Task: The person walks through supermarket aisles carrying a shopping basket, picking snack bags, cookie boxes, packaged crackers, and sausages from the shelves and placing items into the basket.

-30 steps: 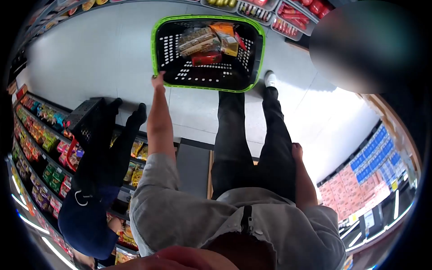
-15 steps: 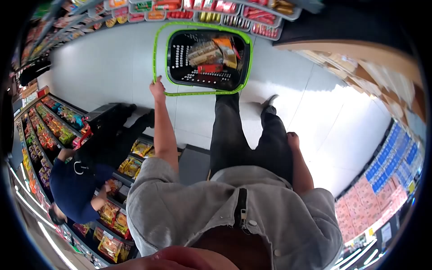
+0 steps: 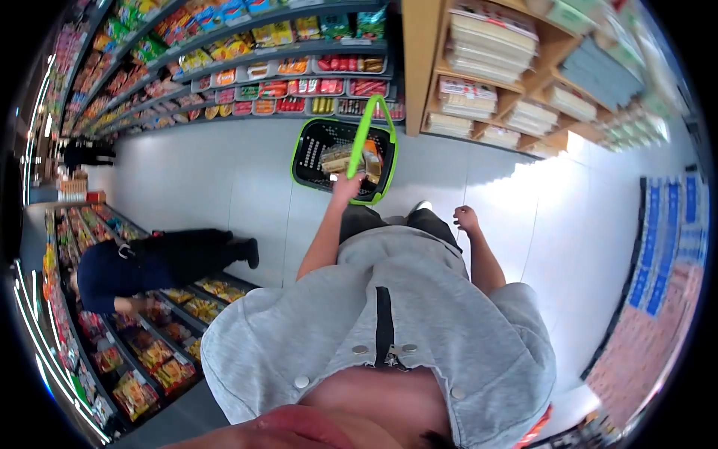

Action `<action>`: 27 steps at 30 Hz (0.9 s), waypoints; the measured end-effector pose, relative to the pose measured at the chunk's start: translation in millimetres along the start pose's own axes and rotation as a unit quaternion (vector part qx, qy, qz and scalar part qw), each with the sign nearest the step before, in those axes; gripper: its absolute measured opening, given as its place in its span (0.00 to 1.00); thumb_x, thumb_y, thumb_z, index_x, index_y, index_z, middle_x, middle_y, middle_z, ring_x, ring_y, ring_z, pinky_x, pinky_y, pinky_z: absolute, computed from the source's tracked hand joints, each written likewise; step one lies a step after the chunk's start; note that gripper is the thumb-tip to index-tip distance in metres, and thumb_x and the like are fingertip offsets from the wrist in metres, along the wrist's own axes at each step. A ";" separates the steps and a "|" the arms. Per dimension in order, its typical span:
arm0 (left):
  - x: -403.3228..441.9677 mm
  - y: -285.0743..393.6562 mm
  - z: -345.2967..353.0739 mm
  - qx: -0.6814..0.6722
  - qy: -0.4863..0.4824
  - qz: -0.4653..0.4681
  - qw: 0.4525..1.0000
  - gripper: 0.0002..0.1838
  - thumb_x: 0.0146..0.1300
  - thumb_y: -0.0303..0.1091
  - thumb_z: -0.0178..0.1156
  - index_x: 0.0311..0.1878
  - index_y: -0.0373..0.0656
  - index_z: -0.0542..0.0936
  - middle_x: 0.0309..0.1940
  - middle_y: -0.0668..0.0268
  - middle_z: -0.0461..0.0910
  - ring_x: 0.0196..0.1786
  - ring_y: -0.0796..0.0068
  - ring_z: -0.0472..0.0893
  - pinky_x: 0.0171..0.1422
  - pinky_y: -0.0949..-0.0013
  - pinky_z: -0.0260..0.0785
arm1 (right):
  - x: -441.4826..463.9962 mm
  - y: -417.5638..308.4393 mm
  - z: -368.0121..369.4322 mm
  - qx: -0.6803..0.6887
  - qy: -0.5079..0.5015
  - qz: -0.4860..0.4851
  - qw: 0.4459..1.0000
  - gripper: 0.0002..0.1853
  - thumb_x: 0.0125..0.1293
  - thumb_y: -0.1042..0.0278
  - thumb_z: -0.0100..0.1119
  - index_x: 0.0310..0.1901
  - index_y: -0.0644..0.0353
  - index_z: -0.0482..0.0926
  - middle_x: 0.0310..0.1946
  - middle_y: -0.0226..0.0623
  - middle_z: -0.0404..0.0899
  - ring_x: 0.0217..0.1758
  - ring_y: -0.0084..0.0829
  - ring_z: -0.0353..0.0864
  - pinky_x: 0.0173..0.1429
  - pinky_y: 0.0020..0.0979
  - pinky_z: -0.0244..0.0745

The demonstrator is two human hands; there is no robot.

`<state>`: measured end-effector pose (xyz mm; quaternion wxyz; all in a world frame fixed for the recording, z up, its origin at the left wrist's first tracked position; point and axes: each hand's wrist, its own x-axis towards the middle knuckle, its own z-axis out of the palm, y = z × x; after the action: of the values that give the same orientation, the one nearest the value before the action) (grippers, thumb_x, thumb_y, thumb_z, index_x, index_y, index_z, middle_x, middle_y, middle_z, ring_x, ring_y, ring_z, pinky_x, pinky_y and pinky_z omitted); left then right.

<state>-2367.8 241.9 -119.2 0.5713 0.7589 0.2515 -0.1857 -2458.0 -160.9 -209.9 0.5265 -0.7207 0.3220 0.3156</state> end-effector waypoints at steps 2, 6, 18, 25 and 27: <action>-1.6 -25.5 57.3 0.045 -0.064 0.075 0.994 0.16 0.55 0.43 0.61 0.21 0.40 0.76 0.14 0.67 0.74 0.15 0.76 0.72 0.21 0.67 0.64 | -27.0 13.4 -15.0 0.054 0.021 -0.021 0.998 0.15 0.61 0.61 0.53 0.46 0.59 0.74 0.35 0.35 0.79 0.29 0.28 0.79 0.27 0.28 0.71; -60.9 -16.7 125.5 0.043 -0.260 0.086 0.961 0.17 0.57 0.43 0.60 0.19 0.42 0.74 0.10 0.68 0.70 0.13 0.77 0.70 0.18 0.70 0.60 | -70.1 68.8 -17.7 0.101 0.129 0.008 0.986 0.17 0.58 0.65 0.53 0.48 0.60 0.73 0.35 0.40 0.80 0.28 0.28 0.79 0.25 0.28 0.73; -204.9 -164.9 91.7 0.076 -0.424 0.094 0.897 0.18 0.56 0.41 0.62 0.16 0.41 0.73 0.11 0.70 0.69 0.15 0.78 0.70 0.21 0.68 0.59 | -243.9 -14.4 58.4 -0.517 0.255 -0.347 0.740 0.46 0.42 0.78 0.61 0.67 0.47 0.57 0.69 0.39 0.53 0.70 0.46 0.54 0.63 0.48 0.62; -243.4 -184.9 70.2 0.093 -0.384 0.111 0.912 0.18 0.56 0.41 0.61 0.18 0.38 0.73 0.12 0.69 0.70 0.18 0.78 0.69 0.25 0.67 0.61 | -229.7 -20.1 74.8 -0.483 0.273 -0.464 0.691 0.32 0.47 0.74 0.60 0.58 0.48 0.67 0.59 0.37 0.63 0.61 0.40 0.64 0.57 0.42 0.64; -253.7 -178.9 79.7 0.084 -0.391 0.154 0.903 0.18 0.56 0.40 0.60 0.17 0.38 0.73 0.11 0.69 0.69 0.18 0.78 0.68 0.24 0.66 0.61 | -235.2 -24.0 66.3 -0.472 0.312 -0.464 0.682 0.24 0.49 0.72 0.59 0.52 0.48 0.74 0.55 0.35 0.67 0.58 0.39 0.65 0.56 0.41 0.64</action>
<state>-2677.7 161.9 -135.4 0.5792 0.6997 -0.1285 -0.3981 -2586.1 -60.4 -26.1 0.0649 -0.9876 -0.1000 -0.1022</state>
